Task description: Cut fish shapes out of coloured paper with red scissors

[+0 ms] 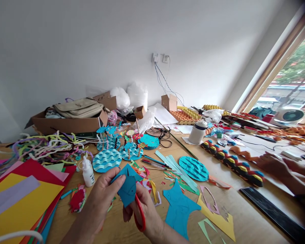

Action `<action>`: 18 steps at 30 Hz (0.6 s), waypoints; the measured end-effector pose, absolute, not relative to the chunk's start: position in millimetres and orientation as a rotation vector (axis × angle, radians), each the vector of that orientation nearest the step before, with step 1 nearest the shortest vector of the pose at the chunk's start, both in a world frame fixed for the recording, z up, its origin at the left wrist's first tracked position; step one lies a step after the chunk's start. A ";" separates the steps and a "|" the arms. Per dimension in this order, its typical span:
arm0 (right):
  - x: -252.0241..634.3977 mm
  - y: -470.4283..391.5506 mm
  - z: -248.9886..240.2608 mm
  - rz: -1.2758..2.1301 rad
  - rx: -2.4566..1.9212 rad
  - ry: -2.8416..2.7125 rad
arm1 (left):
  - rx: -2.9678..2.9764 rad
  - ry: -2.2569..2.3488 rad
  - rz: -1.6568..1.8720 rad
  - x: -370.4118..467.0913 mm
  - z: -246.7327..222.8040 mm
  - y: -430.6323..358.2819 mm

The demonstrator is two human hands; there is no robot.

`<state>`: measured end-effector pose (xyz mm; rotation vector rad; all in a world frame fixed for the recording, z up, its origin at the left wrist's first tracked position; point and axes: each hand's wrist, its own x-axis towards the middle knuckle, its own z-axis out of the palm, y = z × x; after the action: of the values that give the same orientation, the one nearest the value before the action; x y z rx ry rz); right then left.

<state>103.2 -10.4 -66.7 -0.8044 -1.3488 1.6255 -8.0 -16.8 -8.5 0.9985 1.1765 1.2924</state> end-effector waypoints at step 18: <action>101.6 -12.4 -65.4 1.647 -0.855 -1.321 | 0.889 1.130 1.339 -3.6 -8.3 -18.3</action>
<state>101.6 -12.4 -65.4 -0.8547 -1.3209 1.6474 -3.6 -18.3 -8.3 0.8889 1.1303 1.3391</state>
